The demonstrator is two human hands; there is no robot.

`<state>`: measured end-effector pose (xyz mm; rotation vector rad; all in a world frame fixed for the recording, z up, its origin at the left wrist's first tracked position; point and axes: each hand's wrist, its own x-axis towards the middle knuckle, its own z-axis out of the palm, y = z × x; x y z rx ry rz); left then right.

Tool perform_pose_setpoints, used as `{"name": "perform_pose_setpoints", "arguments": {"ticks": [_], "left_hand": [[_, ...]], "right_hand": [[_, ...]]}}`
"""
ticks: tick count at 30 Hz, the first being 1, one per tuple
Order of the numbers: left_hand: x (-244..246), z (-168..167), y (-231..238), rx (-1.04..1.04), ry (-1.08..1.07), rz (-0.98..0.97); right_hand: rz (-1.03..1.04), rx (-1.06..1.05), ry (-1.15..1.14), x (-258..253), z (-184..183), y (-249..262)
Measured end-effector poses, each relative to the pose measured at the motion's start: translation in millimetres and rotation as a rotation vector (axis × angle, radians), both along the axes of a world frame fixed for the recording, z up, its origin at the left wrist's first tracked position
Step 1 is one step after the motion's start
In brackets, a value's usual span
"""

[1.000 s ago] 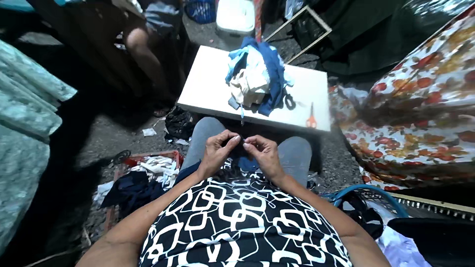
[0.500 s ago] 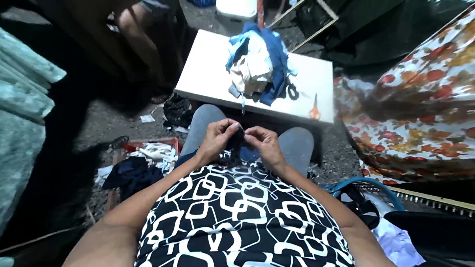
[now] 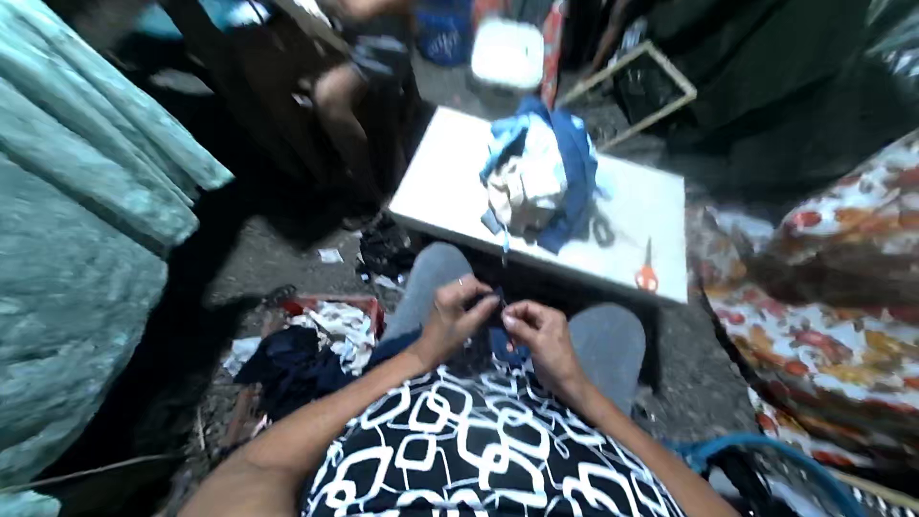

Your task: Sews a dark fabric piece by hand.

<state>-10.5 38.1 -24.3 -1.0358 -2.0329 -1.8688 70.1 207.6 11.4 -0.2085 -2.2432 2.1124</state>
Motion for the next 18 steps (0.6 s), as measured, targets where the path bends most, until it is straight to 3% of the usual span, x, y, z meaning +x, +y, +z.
{"name": "perform_pose_setpoints", "arguments": {"ticks": [3, 7, 14, 18], "left_hand": [[-11.1, -1.9, 0.8, -0.075, 0.220, -0.013], [-7.1, 3.8, 1.1, -0.087, 0.348, -0.091], [-4.4, 7.9, 5.5, 0.100, -0.090, -0.129], [-5.0, 15.5, 5.6, 0.085, -0.047, -0.161]], "right_hand": [[-0.039, -0.028, 0.011, -2.7, 1.6, -4.5], [-0.074, -0.114, 0.035, 1.2, 2.3, -6.0], [-0.049, -0.163, 0.018, -4.9, 8.2, 0.2], [-0.029, -0.081, 0.090, -4.5, 6.4, -1.0]]}}
